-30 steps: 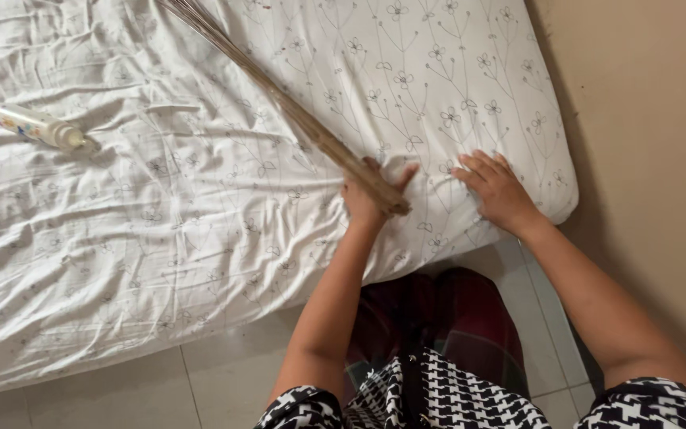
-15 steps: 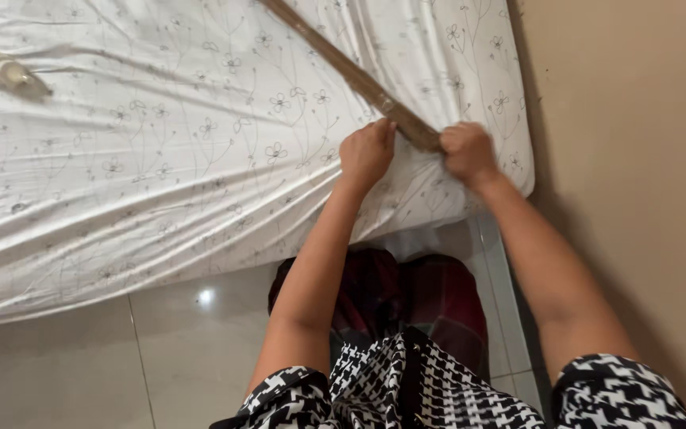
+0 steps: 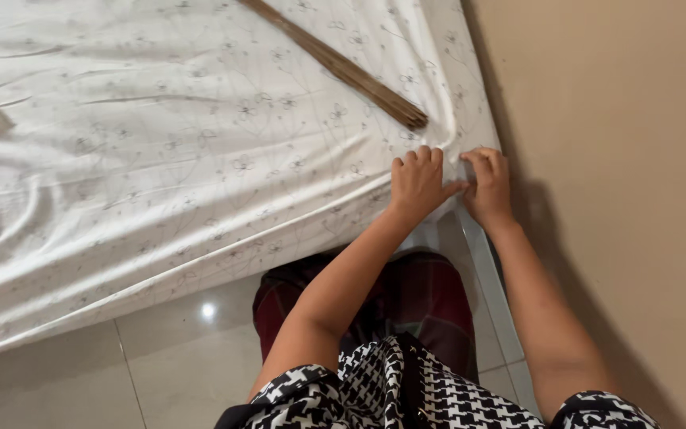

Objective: The person folds a purple floral blanket and places it aside, then folds and stacks two red pillows. The person uses a broom to sweep the bedsheet and smooths the sheet by hand, tucking the edges under the mattress.

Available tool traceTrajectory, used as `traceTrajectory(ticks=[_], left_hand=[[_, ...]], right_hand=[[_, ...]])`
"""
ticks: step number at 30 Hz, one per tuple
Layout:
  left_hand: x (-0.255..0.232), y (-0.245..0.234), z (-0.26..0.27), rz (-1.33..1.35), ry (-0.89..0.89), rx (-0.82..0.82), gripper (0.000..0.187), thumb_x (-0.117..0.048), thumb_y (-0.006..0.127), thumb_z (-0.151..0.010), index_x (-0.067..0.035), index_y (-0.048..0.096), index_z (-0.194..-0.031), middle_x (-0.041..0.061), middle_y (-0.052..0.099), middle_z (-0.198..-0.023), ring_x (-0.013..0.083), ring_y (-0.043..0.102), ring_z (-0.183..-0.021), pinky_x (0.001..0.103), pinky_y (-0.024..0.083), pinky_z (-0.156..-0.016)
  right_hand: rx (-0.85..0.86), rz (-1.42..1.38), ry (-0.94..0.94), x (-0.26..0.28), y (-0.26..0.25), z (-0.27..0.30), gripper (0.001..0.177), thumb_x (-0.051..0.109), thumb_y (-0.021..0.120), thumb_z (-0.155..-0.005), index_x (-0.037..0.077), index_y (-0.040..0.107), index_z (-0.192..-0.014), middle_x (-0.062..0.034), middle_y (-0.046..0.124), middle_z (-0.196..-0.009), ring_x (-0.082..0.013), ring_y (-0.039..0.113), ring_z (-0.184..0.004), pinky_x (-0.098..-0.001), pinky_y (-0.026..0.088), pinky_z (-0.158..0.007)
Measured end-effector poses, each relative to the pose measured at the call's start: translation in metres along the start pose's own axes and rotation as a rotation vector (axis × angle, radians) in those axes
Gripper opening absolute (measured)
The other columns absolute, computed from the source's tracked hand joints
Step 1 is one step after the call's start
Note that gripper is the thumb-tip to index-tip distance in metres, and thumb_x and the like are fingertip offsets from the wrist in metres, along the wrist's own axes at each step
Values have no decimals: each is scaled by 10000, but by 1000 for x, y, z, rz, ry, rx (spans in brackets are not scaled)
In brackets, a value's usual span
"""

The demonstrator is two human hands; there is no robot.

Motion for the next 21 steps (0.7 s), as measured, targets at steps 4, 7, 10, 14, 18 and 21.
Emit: traceTrajectory(ticks=[4,7,10,14,18,21], left_hand=[[-16,39,-14,-173,37,-77,548,-621,677,-819,-94,651,-969,62,646,-896,231,635,-786,404,478,-693],[-15,63,-25,-250,74,-93,380,-493,624,-918,-118,662,-967,56,677,-881,236,662,-788,407,488,-712],[-9,73,-35,-99,57,-49,247,-360,571,-991,-146,673,-922,46,721,-878,244,700,-804,436,500,-744],[-25,69,-37,44,81,-8,216,-280,543,-1004,-142,677,-907,56,744,-863,252,730,-834,441,527,-787],[-33,49,-36,-9,81,-70,251,-349,566,-987,-129,679,-943,50,746,-902,263,731,-829,492,529,-792],[-39,42,-39,-94,94,-196,366,-467,618,-870,-119,681,-963,35,710,-884,263,705,-787,487,518,-734]], right_hand=[[-70,49,18,-20,2,22,448,-155,535,-753,6,624,-1162,-184,592,-1158,-392,561,-1103,-473,485,-959],[-127,125,31,-44,22,22,317,-137,549,-737,22,605,-1006,-155,597,-1019,-372,559,-991,-490,458,-865],[-141,163,3,-60,40,18,198,-109,588,-736,48,559,-853,-118,583,-868,-351,559,-870,-489,427,-766],[-170,86,20,-73,37,18,239,-30,703,-827,88,518,-732,-85,570,-761,-327,556,-747,-472,422,-677],[-106,107,-24,-88,12,23,198,-98,595,-721,60,543,-828,-118,571,-834,-356,567,-824,-485,465,-724],[-138,165,23,-101,9,34,199,-102,608,-708,51,561,-826,-124,570,-820,-367,557,-805,-489,464,-705]])
Point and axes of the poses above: each hand's wrist, its own z-axis away from the middle knuckle, its own y-axis out of the palm, x = y × z, the point moved 1 cm from there along -z, towards the middle knuckle
